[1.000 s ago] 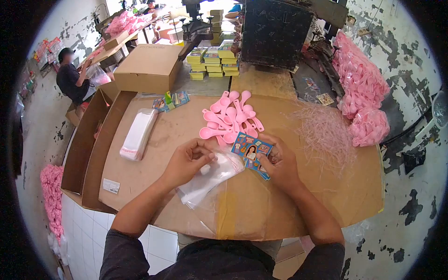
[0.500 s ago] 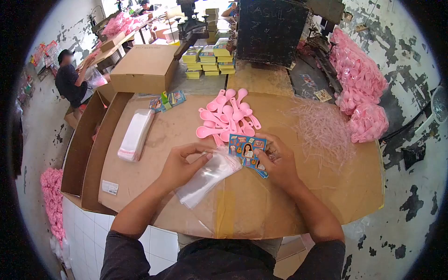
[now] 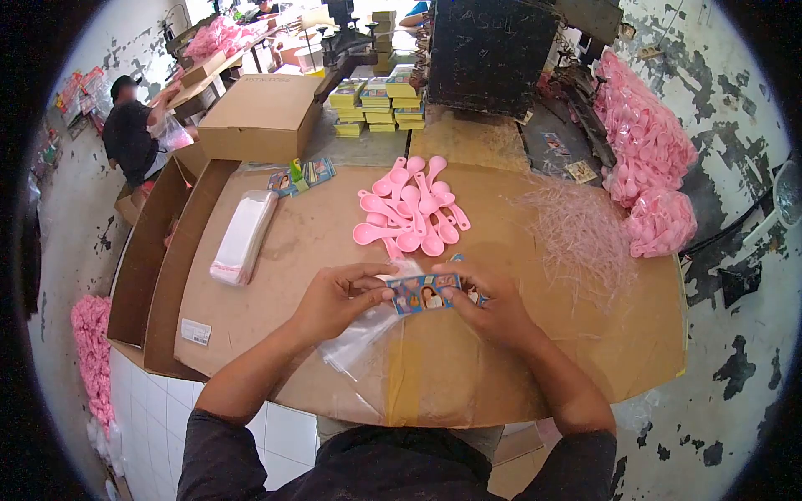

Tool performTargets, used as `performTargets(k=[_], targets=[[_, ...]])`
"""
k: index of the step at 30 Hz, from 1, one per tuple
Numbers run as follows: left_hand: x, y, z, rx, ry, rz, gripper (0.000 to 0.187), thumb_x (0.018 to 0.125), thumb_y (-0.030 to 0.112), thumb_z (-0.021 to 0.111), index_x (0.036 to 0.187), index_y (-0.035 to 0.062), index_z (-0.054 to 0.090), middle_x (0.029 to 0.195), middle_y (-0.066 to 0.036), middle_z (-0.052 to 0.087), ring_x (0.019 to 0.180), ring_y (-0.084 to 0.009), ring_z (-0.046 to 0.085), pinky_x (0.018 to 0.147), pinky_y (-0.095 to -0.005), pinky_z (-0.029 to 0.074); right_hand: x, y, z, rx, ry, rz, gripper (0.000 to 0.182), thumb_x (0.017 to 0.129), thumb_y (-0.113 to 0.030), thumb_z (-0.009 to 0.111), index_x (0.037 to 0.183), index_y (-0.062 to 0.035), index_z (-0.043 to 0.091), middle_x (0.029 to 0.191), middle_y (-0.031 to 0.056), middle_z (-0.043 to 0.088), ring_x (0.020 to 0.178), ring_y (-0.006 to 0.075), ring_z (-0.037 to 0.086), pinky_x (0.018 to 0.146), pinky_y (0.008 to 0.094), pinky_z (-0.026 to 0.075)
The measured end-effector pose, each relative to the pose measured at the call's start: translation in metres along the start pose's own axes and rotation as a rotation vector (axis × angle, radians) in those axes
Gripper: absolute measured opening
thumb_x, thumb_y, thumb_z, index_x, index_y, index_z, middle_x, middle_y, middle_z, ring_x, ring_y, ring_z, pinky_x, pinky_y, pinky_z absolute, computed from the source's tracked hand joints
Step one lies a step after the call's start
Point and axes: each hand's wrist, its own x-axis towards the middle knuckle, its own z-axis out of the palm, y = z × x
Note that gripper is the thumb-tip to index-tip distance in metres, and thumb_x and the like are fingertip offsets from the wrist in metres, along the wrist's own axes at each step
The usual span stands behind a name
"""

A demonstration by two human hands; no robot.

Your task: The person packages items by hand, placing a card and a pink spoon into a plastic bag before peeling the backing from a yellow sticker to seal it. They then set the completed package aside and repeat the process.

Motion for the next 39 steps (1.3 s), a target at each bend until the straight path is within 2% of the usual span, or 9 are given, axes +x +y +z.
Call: performTargets(k=[5,11,17,20,23,26,29,32,39], targets=[[-0.006,0.003,0.007,0.19,-0.102,0.053,0.054,0.099,0.002,0.068,0.149,0.0045,0.05,0.109,-0.015,0.077,0.097,-0.0157,0.073,0.088,-0.0297,0.058,0.0,-0.026,0.009,-0.133,-0.142,0.063,0.036,0.091,-0.002,0.075,0.127,-0.0034,0.067,0.094,0.0034,0.071,0.076,0.0082,0.06,0.064,0.0274,0.049],[-0.008,0.009,0.011,0.215,-0.139,0.002,0.06,0.099,0.002,0.067,0.154,0.0056,0.042,0.108,-0.014,0.077,0.099,-0.0145,0.072,0.089,-0.0306,0.057,0.0,-0.014,0.017,0.155,0.105,0.16,0.026,0.092,-0.004,0.075,0.118,-0.0028,0.07,0.089,0.0045,0.069,0.079,0.0132,0.063,0.069,0.0279,0.051],[-0.007,-0.001,0.007,0.05,-0.129,0.018,0.055,0.1,0.001,0.065,0.151,0.0042,0.045,0.104,-0.01,0.076,0.096,-0.0103,0.068,0.084,-0.0272,0.056,0.022,-0.029,0.008,-0.017,-0.263,-0.152,0.018,0.099,-0.017,0.066,0.102,0.0,0.073,0.093,0.0094,0.069,0.09,0.0203,0.066,0.081,0.0357,0.052],[-0.008,0.005,0.006,-0.01,-0.104,0.04,0.05,0.101,0.001,0.064,0.148,0.0027,0.048,0.104,-0.01,0.075,0.095,-0.0093,0.067,0.082,-0.0266,0.055,0.051,-0.021,-0.01,-0.299,-0.081,0.064,0.024,0.098,-0.021,0.064,0.102,0.0012,0.072,0.099,0.0143,0.069,0.091,0.0238,0.067,0.082,0.0385,0.053],[-0.007,0.003,0.005,-0.083,-0.1,0.056,0.044,0.102,0.001,0.062,0.144,0.0007,0.052,0.106,-0.01,0.074,0.097,-0.0093,0.067,0.083,-0.0266,0.055,0.082,0.0,-0.017,-0.494,0.065,-0.004,0.021,0.093,-0.019,0.066,0.099,0.0015,0.07,0.099,0.0177,0.069,0.092,0.0274,0.068,0.083,0.0394,0.053],[-0.006,0.003,0.004,-0.08,-0.109,0.058,0.039,0.102,0.002,0.062,0.14,-0.0013,0.054,0.108,-0.01,0.074,0.098,-0.0097,0.067,0.083,-0.0266,0.055,0.1,0.017,-0.012,-0.59,-0.019,0.095,0.023,0.088,-0.02,0.07,0.097,0.0014,0.068,0.096,0.0187,0.069,0.089,0.0301,0.068,0.081,0.0398,0.054],[-0.005,0.001,0.003,-0.107,-0.112,0.078,0.036,0.103,0.003,0.062,0.138,-0.002,0.056,0.109,-0.011,0.074,0.098,-0.01,0.067,0.083,-0.0263,0.055,0.108,0.017,-0.01,-0.534,-0.003,0.215,0.026,0.083,-0.02,0.073,0.096,0.0016,0.067,0.091,0.0178,0.069,0.085,0.0291,0.069,0.076,0.0399,0.054],[-0.005,0.001,0.0,-0.149,-0.094,0.07,0.036,0.103,0.004,0.063,0.137,-0.0012,0.056,0.109,-0.01,0.074,0.098,-0.0096,0.067,0.083,-0.0258,0.055,0.106,0.034,-0.021,-0.454,0.004,0.246,0.034,0.081,-0.011,0.078,0.11,0.0027,0.069,0.084,0.0059,0.066,0.078,0.0144,0.061,0.073,0.0318,0.052],[-0.007,0.021,-0.002,-0.231,0.008,-0.017,0.036,0.103,0.007,0.065,0.138,0.0004,0.057,0.106,-0.006,0.074,0.091,-0.0059,0.066,0.075,-0.0219,0.054,0.076,-0.008,-0.054,-0.351,-0.148,0.219,0.034,0.088,-0.001,0.068,0.121,0.0042,0.067,0.081,0.0038,0.062,0.073,0.0123,0.058,0.068,0.0301,0.049]])
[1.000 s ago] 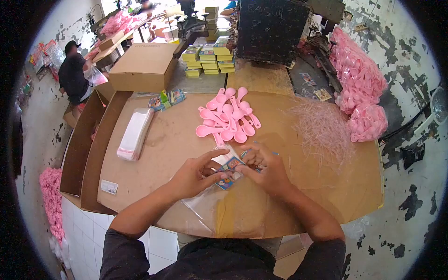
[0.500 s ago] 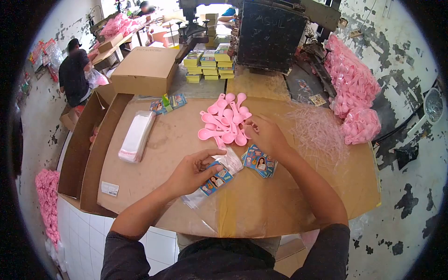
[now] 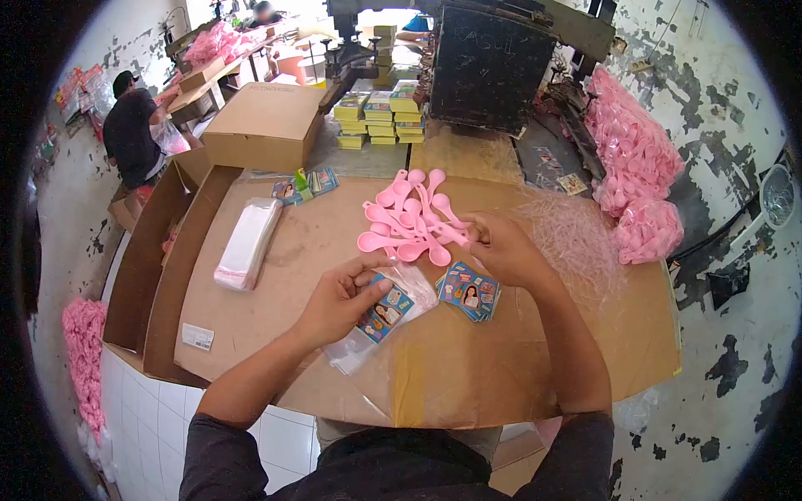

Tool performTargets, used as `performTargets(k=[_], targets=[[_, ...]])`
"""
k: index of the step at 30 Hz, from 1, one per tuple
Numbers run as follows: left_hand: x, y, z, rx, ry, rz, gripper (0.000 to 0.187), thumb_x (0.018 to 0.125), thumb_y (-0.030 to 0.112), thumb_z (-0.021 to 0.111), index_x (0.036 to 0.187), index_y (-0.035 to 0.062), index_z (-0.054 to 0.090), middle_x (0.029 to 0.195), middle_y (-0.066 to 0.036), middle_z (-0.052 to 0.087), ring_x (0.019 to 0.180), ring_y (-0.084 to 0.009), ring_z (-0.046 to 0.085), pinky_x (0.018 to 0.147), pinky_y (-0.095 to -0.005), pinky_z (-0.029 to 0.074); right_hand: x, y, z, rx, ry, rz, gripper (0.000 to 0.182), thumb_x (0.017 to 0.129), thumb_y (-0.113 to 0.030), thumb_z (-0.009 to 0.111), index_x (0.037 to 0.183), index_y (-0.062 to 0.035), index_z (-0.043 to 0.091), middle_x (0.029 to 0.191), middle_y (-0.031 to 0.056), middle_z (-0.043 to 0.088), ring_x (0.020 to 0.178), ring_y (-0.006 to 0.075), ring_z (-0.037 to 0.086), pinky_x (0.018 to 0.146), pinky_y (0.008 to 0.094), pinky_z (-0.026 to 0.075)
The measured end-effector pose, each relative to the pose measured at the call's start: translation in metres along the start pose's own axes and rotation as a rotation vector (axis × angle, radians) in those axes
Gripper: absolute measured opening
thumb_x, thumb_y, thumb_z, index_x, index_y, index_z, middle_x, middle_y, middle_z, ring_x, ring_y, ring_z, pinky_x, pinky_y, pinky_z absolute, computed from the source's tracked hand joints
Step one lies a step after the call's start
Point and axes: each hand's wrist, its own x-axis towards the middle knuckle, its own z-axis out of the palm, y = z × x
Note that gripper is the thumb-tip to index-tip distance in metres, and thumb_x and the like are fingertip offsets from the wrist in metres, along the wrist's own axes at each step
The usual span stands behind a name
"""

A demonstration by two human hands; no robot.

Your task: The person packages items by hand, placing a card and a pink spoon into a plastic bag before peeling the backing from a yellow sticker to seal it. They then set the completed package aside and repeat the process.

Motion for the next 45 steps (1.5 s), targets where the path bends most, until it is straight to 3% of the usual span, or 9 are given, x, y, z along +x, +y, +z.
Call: performTargets(k=[2,5,8,11,26,40,43,44,45], targets=[[0.002,-0.005,0.001,-0.014,0.017,-0.013,0.037,0.102,0.008,0.066,0.138,0.0005,0.057,0.105,-0.005,0.074,0.088,-0.0051,0.065,0.073,-0.0207,0.053,-0.011,-0.035,-0.004,0.136,-0.053,0.062,0.035,0.089,-0.004,0.067,0.123,0.0029,0.069,0.079,0.009,0.062,0.074,0.0188,0.06,0.07,0.0375,0.05],[0.005,-0.019,0.0,-0.01,0.011,0.033,0.038,0.102,0.007,0.066,0.138,0.0009,0.057,0.102,-0.005,0.073,0.087,-0.0052,0.065,0.073,-0.0206,0.053,-0.013,-0.025,0.002,-0.398,0.059,-0.151,0.033,0.095,-0.006,0.065,0.127,0.0038,0.066,0.088,0.0063,0.063,0.083,0.013,0.06,0.075,0.0321,0.05],[0.004,-0.011,0.003,-0.009,0.012,0.064,0.038,0.101,0.006,0.067,0.138,0.0009,0.057,0.102,-0.005,0.073,0.089,-0.0063,0.066,0.076,-0.0225,0.054,-0.011,-0.032,0.015,0.264,0.046,0.012,0.031,0.099,-0.008,0.064,0.127,0.0054,0.063,0.099,0.0041,0.065,0.091,0.0099,0.061,0.079,0.0282,0.05],[0.006,-0.016,0.003,-0.025,0.015,0.092,0.039,0.101,0.005,0.067,0.138,0.0007,0.057,0.102,-0.006,0.073,0.09,-0.0072,0.067,0.078,-0.0236,0.055,-0.007,-0.045,0.026,0.475,-0.079,-0.001,0.027,0.101,-0.01,0.063,0.123,0.005,0.064,0.106,0.0043,0.067,0.095,0.0092,0.063,0.082,0.028,0.051],[0.002,-0.016,0.003,-0.015,-0.001,0.07,0.04,0.102,0.004,0.065,0.14,-0.0023,0.057,0.107,-0.007,0.075,0.091,-0.006,0.066,0.075,-0.0218,0.054,-0.01,-0.091,0.055,0.613,0.092,-0.129,0.07,0.092,0.005,0.067,0.155,-0.0078,0.04,0.104,0.0034,0.057,0.094,0.0111,0.065,0.075,0.0238,0.053],[0.009,-0.024,-0.005,-0.03,0.027,0.034,0.036,0.106,0.017,0.063,0.137,-0.0011,0.06,0.103,-0.004,0.074,0.086,-0.0027,0.065,0.06,-0.0198,0.05,-0.011,-0.071,0.077,0.671,0.155,-0.232,0.047,0.099,-0.002,0.065,0.142,-0.0041,0.044,0.107,0.008,0.065,0.099,0.0138,0.065,0.086,0.029,0.053],[0.012,-0.019,-0.005,-0.104,0.011,0.162,0.035,0.106,0.018,0.063,0.136,0.0001,0.061,0.109,-0.006,0.075,0.091,-0.0035,0.067,0.064,-0.0192,0.052,-0.01,-0.065,0.068,0.595,0.028,-0.297,0.033,0.105,-0.006,0.057,0.137,-0.003,0.05,0.119,0.01,0.064,0.112,0.017,0.062,0.098,0.0344,0.049],[0.005,-0.009,-0.008,-0.116,-0.002,-0.023,0.036,0.107,0.017,0.06,0.139,0.0006,0.057,0.111,-0.009,0.074,0.097,-0.0131,0.071,0.085,-0.0281,0.057,-0.009,-0.063,0.063,0.618,-0.025,-0.279,0.029,0.106,-0.007,0.055,0.135,-0.0027,0.053,0.125,0.01,0.062,0.117,0.0178,0.06,0.101,0.0358,0.048],[0.006,-0.01,-0.009,-0.138,-0.029,0.006,0.037,0.107,0.017,0.06,0.14,0.0008,0.057,0.112,-0.01,0.074,0.097,-0.0135,0.071,0.085,-0.0285,0.057,-0.009,-0.062,0.058,0.639,-0.078,-0.261,0.026,0.107,-0.008,0.053,0.132,-0.0025,0.056,0.13,0.0101,0.061,0.121,0.0186,0.059,0.104,0.0372,0.047]])
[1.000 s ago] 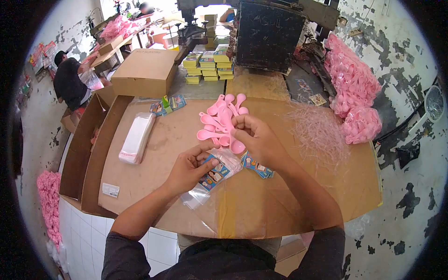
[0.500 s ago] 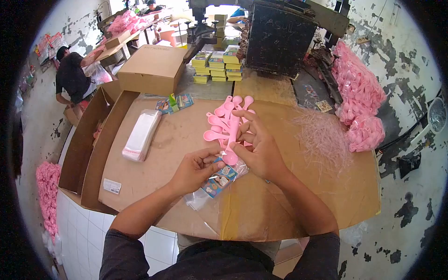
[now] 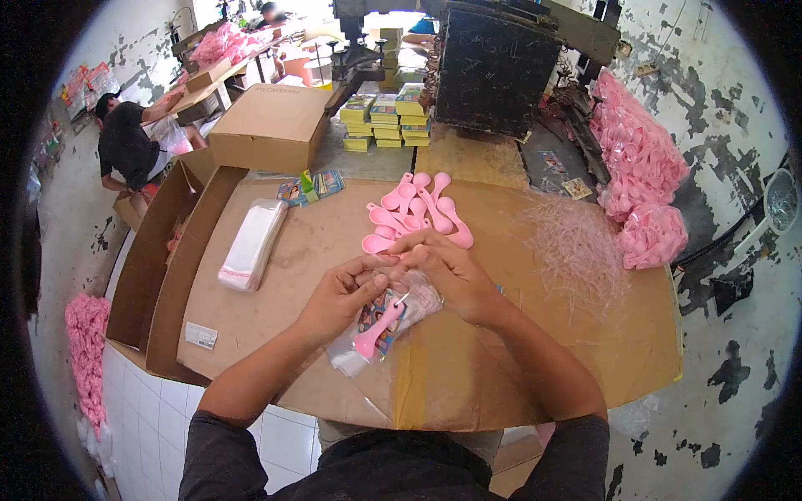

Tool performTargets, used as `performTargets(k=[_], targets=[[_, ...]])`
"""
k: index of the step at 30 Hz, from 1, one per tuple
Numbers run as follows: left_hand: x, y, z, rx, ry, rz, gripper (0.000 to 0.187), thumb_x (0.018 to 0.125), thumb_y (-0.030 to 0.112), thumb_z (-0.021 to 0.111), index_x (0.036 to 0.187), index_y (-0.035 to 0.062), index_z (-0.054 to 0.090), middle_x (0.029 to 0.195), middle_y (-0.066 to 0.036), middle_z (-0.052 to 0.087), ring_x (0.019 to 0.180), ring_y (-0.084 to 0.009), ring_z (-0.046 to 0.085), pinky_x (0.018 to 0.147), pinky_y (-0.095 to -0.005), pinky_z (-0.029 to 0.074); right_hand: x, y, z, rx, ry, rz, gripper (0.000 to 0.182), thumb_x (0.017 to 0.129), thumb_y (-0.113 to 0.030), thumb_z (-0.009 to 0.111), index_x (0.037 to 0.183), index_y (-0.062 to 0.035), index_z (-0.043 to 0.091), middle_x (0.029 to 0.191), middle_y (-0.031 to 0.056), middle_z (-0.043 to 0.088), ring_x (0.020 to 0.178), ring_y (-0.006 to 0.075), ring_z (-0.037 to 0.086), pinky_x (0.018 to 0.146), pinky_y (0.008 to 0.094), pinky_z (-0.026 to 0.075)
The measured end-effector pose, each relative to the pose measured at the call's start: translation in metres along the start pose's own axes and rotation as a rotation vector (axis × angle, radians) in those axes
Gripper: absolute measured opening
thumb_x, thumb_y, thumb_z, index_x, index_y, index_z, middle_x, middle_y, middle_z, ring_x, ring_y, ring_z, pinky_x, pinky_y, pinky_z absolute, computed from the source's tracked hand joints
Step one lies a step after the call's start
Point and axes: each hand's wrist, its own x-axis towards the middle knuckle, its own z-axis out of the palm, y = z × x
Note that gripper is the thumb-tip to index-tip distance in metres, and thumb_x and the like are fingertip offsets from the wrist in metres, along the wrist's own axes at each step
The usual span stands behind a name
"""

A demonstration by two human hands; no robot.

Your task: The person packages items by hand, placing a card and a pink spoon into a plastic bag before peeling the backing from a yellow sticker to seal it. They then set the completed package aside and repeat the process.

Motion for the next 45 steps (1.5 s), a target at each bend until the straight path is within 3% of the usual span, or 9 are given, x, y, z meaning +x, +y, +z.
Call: performTargets(k=[2,5,11,15,24,29,32,38,45], targets=[[0.001,-0.003,-0.002,-0.041,-0.059,0.054,0.039,0.106,0.019,0.061,0.141,0.0012,0.056,0.114,-0.01,0.074,0.097,-0.0145,0.072,0.085,-0.0293,0.057,0.002,-0.008,-0.003,0.189,-0.041,0.13,0.023,0.107,-0.008,0.052,0.127,-0.0025,0.062,0.141,0.0093,0.056,0.129,0.0196,0.055,0.107,0.0389,0.044],[-0.003,0.007,0.001,-0.016,-0.117,0.028,0.042,0.105,0.021,0.063,0.142,0.0014,0.055,0.114,-0.011,0.074,0.102,-0.0142,0.07,0.09,-0.0307,0.056,0.006,-0.022,0.003,-0.098,-0.053,-0.091,0.023,0.101,-0.006,0.06,0.123,-0.0042,0.067,0.144,0.0093,0.056,0.13,0.0227,0.056,0.108,0.0398,0.044],[-0.006,0.001,-0.003,-0.039,-0.214,0.095,0.038,0.105,0.015,0.061,0.14,0.0015,0.054,0.123,-0.01,0.071,0.115,-0.0143,0.065,0.099,-0.032,0.051,0.003,-0.067,0.004,-0.592,-0.269,-0.326,0.026,0.089,-0.007,0.074,0.115,-0.0062,0.071,0.131,0.0109,0.065,0.125,0.0315,0.06,0.104,0.0426,0.048],[-0.01,0.014,0.004,0.031,-0.112,0.371,0.042,0.1,0.009,0.064,0.141,0.0012,0.055,0.137,-0.013,0.063,0.129,-0.0186,0.057,0.109,-0.0362,0.046,0.003,-0.109,0.017,-0.97,-0.063,-0.566,0.021,0.084,-0.011,0.077,0.104,-0.0061,0.072,0.115,0.0087,0.069,0.108,0.029,0.066,0.093,0.0412,0.051],[-0.023,0.018,0.015,0.572,-0.013,0.535,0.039,0.097,0.008,0.07,0.134,-0.0014,0.06,0.115,-0.011,0.075,0.107,-0.0172,0.072,0.093,-0.0313,0.055,-0.011,-0.1,0.028,-0.937,-0.043,-0.344,0.014,0.085,-0.009,0.076,0.097,-0.0032,0.07,0.087,0.01,0.067,0.079,0.0276,0.067,0.069,0.0386,0.052],[-0.022,0.017,0.015,0.271,-0.008,0.348,0.035,0.1,0.006,0.068,0.134,-0.0016,0.061,0.108,-0.01,0.077,0.1,-0.016,0.073,0.085,-0.0284,0.057,-0.008,-0.087,0.026,-0.923,0.117,-0.346,0.015,0.086,-0.008,0.076,0.1,-0.0035,0.071,0.09,0.0113,0.067,0.079,0.0284,0.067,0.067,0.0392,0.053],[-0.022,0.021,0.018,0.126,0.027,0.265,0.039,0.101,0.007,0.068,0.137,-0.0019,0.059,0.105,-0.01,0.077,0.097,-0.0132,0.073,0.08,-0.0258,0.057,-0.003,-0.07,0.026,-1.013,0.34,-0.498,0.02,0.082,-0.008,0.079,0.1,-0.0057,0.071,0.097,0.01,0.067,0.087,0.0284,0.067,0.073,0.0399,0.053],[-0.022,0.007,0.013,0.329,0.094,0.34,0.043,0.1,0.005,0.067,0.14,-0.0045,0.056,0.094,-0.009,0.076,0.084,-0.0089,0.07,0.074,-0.027,0.057,0.0,-0.069,0.045,-1.371,0.106,-0.683,0.029,0.075,-0.016,0.074,0.1,-0.0036,0.069,0.103,0.0072,0.063,0.106,0.0248,0.062,0.088,0.0379,0.047],[-0.021,0.009,0.014,0.641,0.075,0.327,0.047,0.098,0.007,0.068,0.141,-0.0053,0.055,0.088,-0.013,0.077,0.071,-0.0109,0.07,0.066,-0.0297,0.058,0.007,-0.038,0.043,-1.464,0.084,-0.686,0.025,0.076,-0.017,0.067,0.095,-0.0021,0.066,0.099,0.0095,0.059,0.095,0.0259,0.059,0.088,0.0398,0.045]])
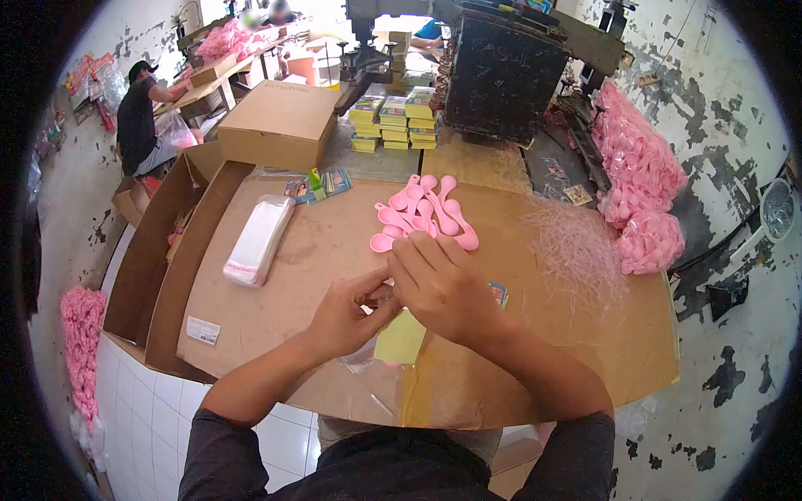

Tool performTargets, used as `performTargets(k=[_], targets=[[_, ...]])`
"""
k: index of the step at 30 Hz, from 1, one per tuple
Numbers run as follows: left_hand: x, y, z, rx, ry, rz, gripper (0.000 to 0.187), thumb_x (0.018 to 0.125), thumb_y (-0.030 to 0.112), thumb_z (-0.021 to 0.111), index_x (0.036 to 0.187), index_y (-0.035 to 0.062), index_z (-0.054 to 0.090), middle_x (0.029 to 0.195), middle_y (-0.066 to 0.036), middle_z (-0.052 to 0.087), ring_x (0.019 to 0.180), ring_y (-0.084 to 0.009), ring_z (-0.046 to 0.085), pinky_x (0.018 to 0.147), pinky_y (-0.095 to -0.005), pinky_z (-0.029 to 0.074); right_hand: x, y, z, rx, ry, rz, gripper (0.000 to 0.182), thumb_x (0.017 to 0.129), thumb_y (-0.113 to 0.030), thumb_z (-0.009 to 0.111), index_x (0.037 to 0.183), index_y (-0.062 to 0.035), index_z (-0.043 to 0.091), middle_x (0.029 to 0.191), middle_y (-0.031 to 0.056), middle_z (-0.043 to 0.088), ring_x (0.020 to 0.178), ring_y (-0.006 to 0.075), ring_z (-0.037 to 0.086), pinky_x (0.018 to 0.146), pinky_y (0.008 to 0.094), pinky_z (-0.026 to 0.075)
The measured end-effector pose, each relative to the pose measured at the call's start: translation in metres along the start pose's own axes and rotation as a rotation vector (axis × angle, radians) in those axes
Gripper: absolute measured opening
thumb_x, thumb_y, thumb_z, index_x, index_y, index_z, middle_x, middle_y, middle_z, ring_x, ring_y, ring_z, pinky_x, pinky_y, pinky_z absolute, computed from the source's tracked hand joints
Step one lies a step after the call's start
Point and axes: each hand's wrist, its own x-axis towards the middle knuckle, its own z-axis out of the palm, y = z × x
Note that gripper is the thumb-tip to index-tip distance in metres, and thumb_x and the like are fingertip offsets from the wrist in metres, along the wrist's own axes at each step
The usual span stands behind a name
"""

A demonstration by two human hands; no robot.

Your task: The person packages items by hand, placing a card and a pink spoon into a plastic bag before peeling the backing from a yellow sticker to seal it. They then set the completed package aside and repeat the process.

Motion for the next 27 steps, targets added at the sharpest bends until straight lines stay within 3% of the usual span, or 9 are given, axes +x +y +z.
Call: performTargets(k=[6,9,11,13,16,19,22,24,27], targets=[[0.004,-0.007,0.003,-0.146,-0.001,0.026,0.043,0.1,0.012,0.068,0.14,-0.0024,0.057,0.092,-0.011,0.079,0.078,-0.0107,0.071,0.071,-0.0307,0.058,-0.011,0.037,-0.013,0.264,0.04,0.206,0.012,0.087,-0.011,0.062,0.096,-0.0049,0.058,0.096,0.0125,0.058,0.092,0.0277,0.057,0.08,0.0406,0.047],[0.006,-0.001,-0.003,-0.308,-0.097,-0.146,0.044,0.104,0.009,0.063,0.145,-0.0026,0.053,0.105,-0.013,0.078,0.096,-0.0116,0.072,0.087,-0.0279,0.055,-0.038,0.087,-0.065,1.186,-0.226,0.795,0.009,0.101,-0.011,0.056,0.093,-0.0062,0.053,0.084,0.0051,0.059,0.077,0.0164,0.059,0.071,0.0334,0.049],[0.006,-0.006,-0.002,-0.38,-0.098,-0.144,0.043,0.104,0.01,0.062,0.145,-0.0014,0.052,0.107,-0.014,0.078,0.098,-0.0124,0.072,0.088,-0.0284,0.056,-0.084,0.14,-0.092,1.621,-0.221,0.814,0.012,0.105,-0.012,0.053,0.094,-0.0063,0.053,0.072,-0.0002,0.057,0.065,0.0091,0.056,0.063,0.0294,0.049],[0.008,-0.005,-0.001,-0.444,-0.091,-0.145,0.042,0.105,0.01,0.062,0.145,-0.0003,0.053,0.107,-0.013,0.078,0.101,-0.0125,0.071,0.089,-0.0284,0.055,-0.123,0.188,-0.098,1.519,-0.132,0.921,0.007,0.099,-0.007,0.056,0.105,-0.0026,0.057,0.068,0.0059,0.06,0.061,0.0214,0.06,0.063,0.0363,0.053],[0.009,0.003,0.0,-0.496,-0.061,-0.139,0.041,0.105,0.009,0.061,0.144,0.0006,0.053,0.109,-0.013,0.077,0.104,-0.0125,0.071,0.09,-0.0284,0.055,-0.229,0.235,-0.061,-0.508,-0.56,0.816,0.03,0.094,-0.004,0.059,0.123,0.0014,0.057,0.083,0.0161,0.069,0.075,0.0364,0.067,0.072,0.0432,0.055],[0.009,-0.001,0.003,-0.487,-0.056,-0.112,0.043,0.104,0.008,0.062,0.145,0.0001,0.052,0.112,-0.015,0.077,0.103,-0.014,0.071,0.089,-0.0293,0.057,-0.222,0.215,-0.069,-0.34,-0.219,0.728,0.041,0.089,-0.002,0.061,0.131,0.0011,0.059,0.102,0.0225,0.071,0.093,0.0455,0.066,0.082,0.0465,0.055],[0.009,-0.004,0.004,-0.471,-0.051,-0.129,0.043,0.104,0.007,0.062,0.145,-0.0006,0.052,0.112,-0.015,0.077,0.103,-0.0138,0.071,0.09,-0.0296,0.056,-0.158,0.161,-0.069,-0.221,-0.079,0.523,0.037,0.094,-0.007,0.063,0.13,-0.0022,0.064,0.114,0.0194,0.071,0.103,0.0357,0.068,0.085,0.0422,0.055],[0.011,-0.005,0.003,-0.46,-0.042,-0.139,0.043,0.104,0.008,0.063,0.144,-0.0012,0.053,0.112,-0.014,0.077,0.103,-0.0136,0.071,0.09,-0.0297,0.056,-0.104,0.11,-0.061,0.454,-0.328,0.897,0.028,0.097,-0.013,0.065,0.123,-0.0032,0.069,0.114,0.0152,0.072,0.102,0.0265,0.069,0.085,0.0375,0.054],[0.011,-0.004,0.003,-0.473,-0.004,-0.16,0.042,0.104,0.008,0.062,0.143,-0.0023,0.053,0.112,-0.014,0.077,0.102,-0.0136,0.071,0.09,-0.0294,0.056,-0.068,0.05,-0.034,0.973,-0.366,0.639,0.03,0.099,-0.016,0.068,0.126,-0.0029,0.066,0.11,0.0078,0.073,0.096,0.0167,0.069,0.081,0.0336,0.054]])
